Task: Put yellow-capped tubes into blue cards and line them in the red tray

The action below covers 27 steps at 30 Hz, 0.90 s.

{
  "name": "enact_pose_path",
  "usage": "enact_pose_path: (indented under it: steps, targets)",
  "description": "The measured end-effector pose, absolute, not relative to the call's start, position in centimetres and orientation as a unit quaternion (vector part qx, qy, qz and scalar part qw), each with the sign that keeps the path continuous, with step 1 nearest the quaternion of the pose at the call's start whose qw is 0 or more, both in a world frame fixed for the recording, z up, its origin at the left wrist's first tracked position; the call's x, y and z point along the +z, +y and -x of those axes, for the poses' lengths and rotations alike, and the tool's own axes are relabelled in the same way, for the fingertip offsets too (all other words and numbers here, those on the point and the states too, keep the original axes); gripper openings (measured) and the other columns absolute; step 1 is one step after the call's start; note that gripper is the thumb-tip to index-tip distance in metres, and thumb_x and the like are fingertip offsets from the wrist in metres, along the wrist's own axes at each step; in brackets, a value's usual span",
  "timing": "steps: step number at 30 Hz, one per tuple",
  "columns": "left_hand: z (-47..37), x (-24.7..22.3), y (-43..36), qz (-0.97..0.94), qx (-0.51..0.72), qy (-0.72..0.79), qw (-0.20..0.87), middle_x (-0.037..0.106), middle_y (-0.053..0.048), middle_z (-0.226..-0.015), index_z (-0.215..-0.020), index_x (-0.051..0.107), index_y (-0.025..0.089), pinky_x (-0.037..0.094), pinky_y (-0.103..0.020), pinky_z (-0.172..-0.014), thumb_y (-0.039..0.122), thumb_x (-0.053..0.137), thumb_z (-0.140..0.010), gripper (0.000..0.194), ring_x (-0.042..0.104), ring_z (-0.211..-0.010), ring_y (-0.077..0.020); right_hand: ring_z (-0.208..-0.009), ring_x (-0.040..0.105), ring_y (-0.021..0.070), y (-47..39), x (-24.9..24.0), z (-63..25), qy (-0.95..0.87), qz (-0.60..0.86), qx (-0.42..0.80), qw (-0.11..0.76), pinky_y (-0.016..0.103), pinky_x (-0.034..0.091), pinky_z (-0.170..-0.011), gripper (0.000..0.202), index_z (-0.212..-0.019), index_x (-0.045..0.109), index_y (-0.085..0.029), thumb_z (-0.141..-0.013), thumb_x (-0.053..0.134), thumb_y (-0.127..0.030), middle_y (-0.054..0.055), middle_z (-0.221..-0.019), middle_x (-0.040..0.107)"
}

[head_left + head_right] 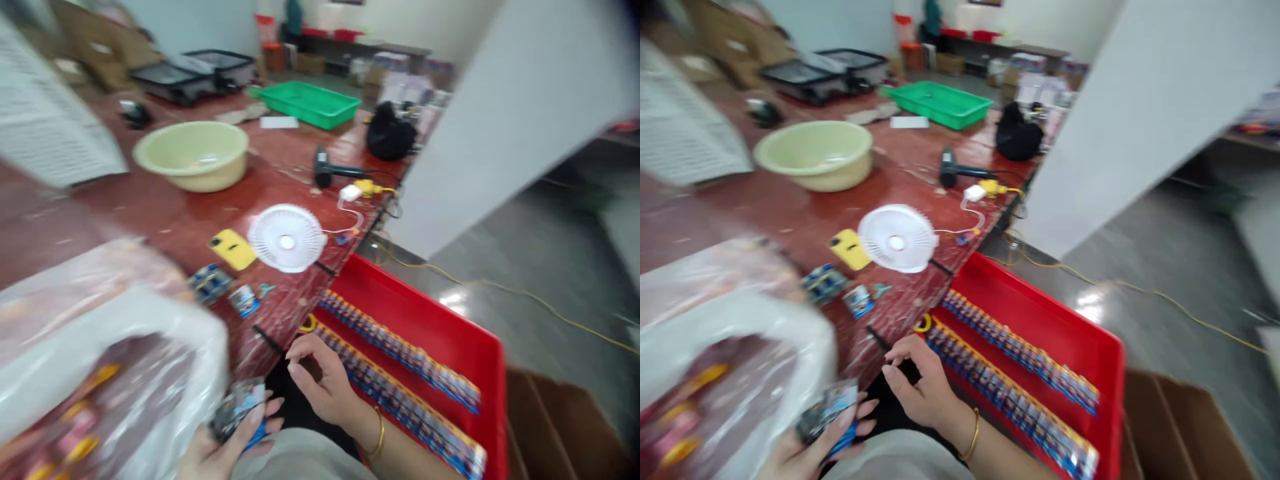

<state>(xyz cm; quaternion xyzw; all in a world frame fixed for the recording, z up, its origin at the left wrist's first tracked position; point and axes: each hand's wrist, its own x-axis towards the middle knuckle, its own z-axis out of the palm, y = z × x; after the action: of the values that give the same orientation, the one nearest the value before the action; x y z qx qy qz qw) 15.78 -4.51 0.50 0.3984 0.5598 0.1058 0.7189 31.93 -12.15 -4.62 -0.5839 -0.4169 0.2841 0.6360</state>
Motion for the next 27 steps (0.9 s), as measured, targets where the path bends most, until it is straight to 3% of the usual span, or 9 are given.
enact_pose_path:
  steps: [2,5,8,10,12,15,19,23,27]
  targets:
    - [-14.4,1.4,-4.9,-0.394,0.146,0.556,0.717,0.078,-0.013,-0.082,-0.085,0.075,0.013,0.059,-0.036,-0.061,0.044,0.083,-0.057,0.042,0.072,-0.074,-0.0306,-0.083,0.058,0.0174,-9.6,-2.9,-29.9,-0.437,0.513,0.39,0.628,0.033,0.049,-0.076,0.017,-0.096,0.061,-0.025,-0.084,0.062,-0.037,0.004,-0.091,0.06]
    - [-12.1,1.9,-5.3,-0.39,0.221,0.548,0.707,0.077,-0.012,-0.078,-0.083,0.075,0.011,0.057,-0.032,-0.06,0.042,0.079,-0.064,0.036,0.072,-0.071,-0.0268,-0.064,0.058,0.0136,-6.6,-2.2,-26.8,-0.442,0.455,0.55,0.543,0.025,0.048,-0.055,0.025,-0.091,0.062,-0.023,-0.077,0.07,-0.043,0.001,-0.08,0.061]
    - [-9.3,1.9,-5.8,-0.374,0.265,0.531,0.713,0.076,-0.012,-0.079,-0.086,0.074,0.01,0.057,-0.034,-0.063,0.045,0.076,-0.067,0.04,0.071,-0.075,-0.027,-0.049,0.051,0.0101,-5.3,-2.5,-23.7,-0.453,0.457,0.603,0.473,0.021,0.039,-0.041,0.026,-0.076,0.061,-0.021,-0.076,0.07,-0.046,-0.002,-0.067,0.058]
    - [-7.2,1.9,-6.0,-0.361,0.284,0.526,0.716,0.076,-0.012,-0.081,-0.09,0.073,0.011,0.057,-0.034,-0.064,0.049,0.073,-0.069,0.043,0.071,-0.077,-0.0268,-0.051,0.052,0.0105,-4.5,-2.7,-22.0,-0.47,0.458,0.608,0.446,0.021,0.04,-0.043,0.029,-0.074,0.061,-0.02,-0.078,0.067,-0.048,-0.001,-0.068,0.058]
    - [-4.9,1.9,-5.9,-0.351,0.297,0.528,0.714,0.076,-0.012,-0.082,-0.09,0.073,0.012,0.055,-0.031,-0.062,0.05,0.072,-0.07,0.044,0.07,-0.076,-0.0254,-0.061,0.057,0.0131,-2.8,-2.9,-20.6,-0.503,0.458,0.592,0.432,0.023,0.047,-0.053,0.029,-0.082,0.062,-0.02,-0.083,0.059,-0.049,0.001,-0.076,0.062]
    - [-1.7,2.0,-5.5,-0.332,0.326,0.534,0.706,0.075,-0.01,-0.078,-0.083,0.073,0.012,0.053,-0.027,-0.062,0.05,0.076,-0.065,0.041,0.069,-0.075,-0.0227,-0.083,0.062,0.0175,1.6,-3.3,-17.2,-0.615,0.499,0.474,0.384,0.029,0.051,-0.075,0.026,-0.1,0.058,-0.019,-0.091,0.047,-0.042,0.006,-0.093,0.065]
    - [1.1,1.9,-4.7,-0.32,0.362,0.552,0.679,0.076,-0.01,-0.077,-0.082,0.075,0.012,0.054,-0.028,-0.064,0.051,0.079,-0.06,0.045,0.069,-0.076,-0.0233,-0.101,0.06,0.0255,7.0,-3.8,-10.5,-0.709,0.535,0.369,0.274,0.038,0.047,-0.089,0.021,-0.103,0.057,-0.016,-0.083,0.054,-0.023,0.013,-0.106,0.065]
    - [2.2,0.6,-3.2,-0.299,0.392,0.565,0.662,0.077,-0.009,-0.083,-0.084,0.075,0.015,0.056,-0.029,-0.067,0.052,0.08,-0.059,0.045,0.071,-0.079,-0.0252,-0.102,0.059,0.0337,8.9,-3.4,-7.3,-0.729,0.57,0.326,0.195,0.047,0.046,-0.088,0.022,-0.095,0.062,-0.013,-0.075,0.055,-0.012,0.019,-0.103,0.066]
    - [2.0,-0.9,-1.3,-0.232,0.382,0.53,0.721,0.077,-0.008,-0.09,-0.09,0.073,0.018,0.058,-0.033,-0.071,0.046,0.084,-0.055,0.046,0.071,-0.086,-0.0273,-0.092,0.063,0.0273,7.9,-2.7,-10.2,-0.738,0.565,0.323,0.179,0.042,0.051,-0.08,0.03,-0.106,0.058,-0.021,-0.076,0.058,-0.017,0.009,-0.1,0.067]
